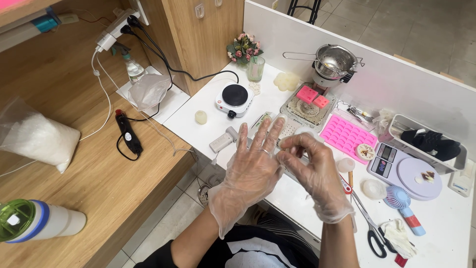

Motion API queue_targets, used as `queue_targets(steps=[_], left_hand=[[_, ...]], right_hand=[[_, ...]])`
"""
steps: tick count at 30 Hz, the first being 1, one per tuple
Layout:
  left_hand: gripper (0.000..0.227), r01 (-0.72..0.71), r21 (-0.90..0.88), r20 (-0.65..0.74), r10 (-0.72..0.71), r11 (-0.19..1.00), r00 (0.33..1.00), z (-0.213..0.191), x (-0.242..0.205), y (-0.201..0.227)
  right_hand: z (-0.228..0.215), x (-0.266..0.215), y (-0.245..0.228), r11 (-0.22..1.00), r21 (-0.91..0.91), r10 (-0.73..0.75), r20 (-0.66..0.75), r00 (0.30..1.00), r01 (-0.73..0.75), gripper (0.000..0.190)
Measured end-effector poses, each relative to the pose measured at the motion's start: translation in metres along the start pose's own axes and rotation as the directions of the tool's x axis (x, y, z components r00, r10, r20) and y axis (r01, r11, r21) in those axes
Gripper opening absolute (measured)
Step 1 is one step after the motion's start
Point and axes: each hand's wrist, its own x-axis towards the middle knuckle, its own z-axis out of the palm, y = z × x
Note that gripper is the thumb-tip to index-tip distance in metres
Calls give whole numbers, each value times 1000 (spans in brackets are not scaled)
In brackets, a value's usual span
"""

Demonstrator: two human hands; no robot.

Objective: Putting on protective gloves and using a handheld heat tool to shape and smooth a wax sphere.

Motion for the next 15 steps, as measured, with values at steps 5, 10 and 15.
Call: queue_targets(steps=[5,10,15], left_hand=[[38,-27,-43,15,28,999,1000,7,-3,2],[44,-79,-23,33,79,997,996,13,-4,0],[55,-149,21,-23,150,989,988,30,-11,-2]], right_hand=[[-8,5,18,996,-87,38,106,994,-29,23],[-7,2,32,991,-93,102,120,988,-91,22],[-4,4,27,955,83,265,189,945,-285,19]])
